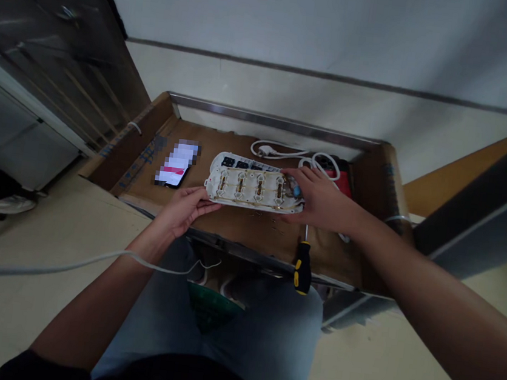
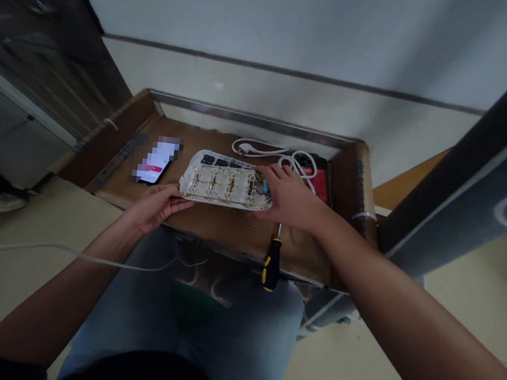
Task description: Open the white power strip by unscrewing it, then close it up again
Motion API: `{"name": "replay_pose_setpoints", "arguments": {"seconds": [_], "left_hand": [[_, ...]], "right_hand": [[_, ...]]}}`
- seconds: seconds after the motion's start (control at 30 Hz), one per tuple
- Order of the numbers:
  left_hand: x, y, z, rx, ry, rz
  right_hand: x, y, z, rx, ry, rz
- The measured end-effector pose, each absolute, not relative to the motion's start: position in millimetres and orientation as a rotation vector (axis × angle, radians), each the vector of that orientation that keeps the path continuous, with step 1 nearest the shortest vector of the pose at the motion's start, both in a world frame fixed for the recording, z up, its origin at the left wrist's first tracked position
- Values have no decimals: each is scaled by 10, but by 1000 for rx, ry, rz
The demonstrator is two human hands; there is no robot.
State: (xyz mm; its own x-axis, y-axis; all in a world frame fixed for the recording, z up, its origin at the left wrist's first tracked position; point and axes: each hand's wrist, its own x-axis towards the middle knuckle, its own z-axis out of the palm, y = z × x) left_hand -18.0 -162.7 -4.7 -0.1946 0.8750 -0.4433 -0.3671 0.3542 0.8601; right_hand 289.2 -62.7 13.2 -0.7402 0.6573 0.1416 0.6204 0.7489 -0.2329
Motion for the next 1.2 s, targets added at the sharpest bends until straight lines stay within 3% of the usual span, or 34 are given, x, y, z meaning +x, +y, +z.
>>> {"name": "replay_pose_setpoints", "arguments": {"seconds": [1.2], "left_hand": [[-303, -1830, -229, 768, 1212, 1367]], "right_hand": [[2868, -621, 100, -1103, -2829, 224]]}}
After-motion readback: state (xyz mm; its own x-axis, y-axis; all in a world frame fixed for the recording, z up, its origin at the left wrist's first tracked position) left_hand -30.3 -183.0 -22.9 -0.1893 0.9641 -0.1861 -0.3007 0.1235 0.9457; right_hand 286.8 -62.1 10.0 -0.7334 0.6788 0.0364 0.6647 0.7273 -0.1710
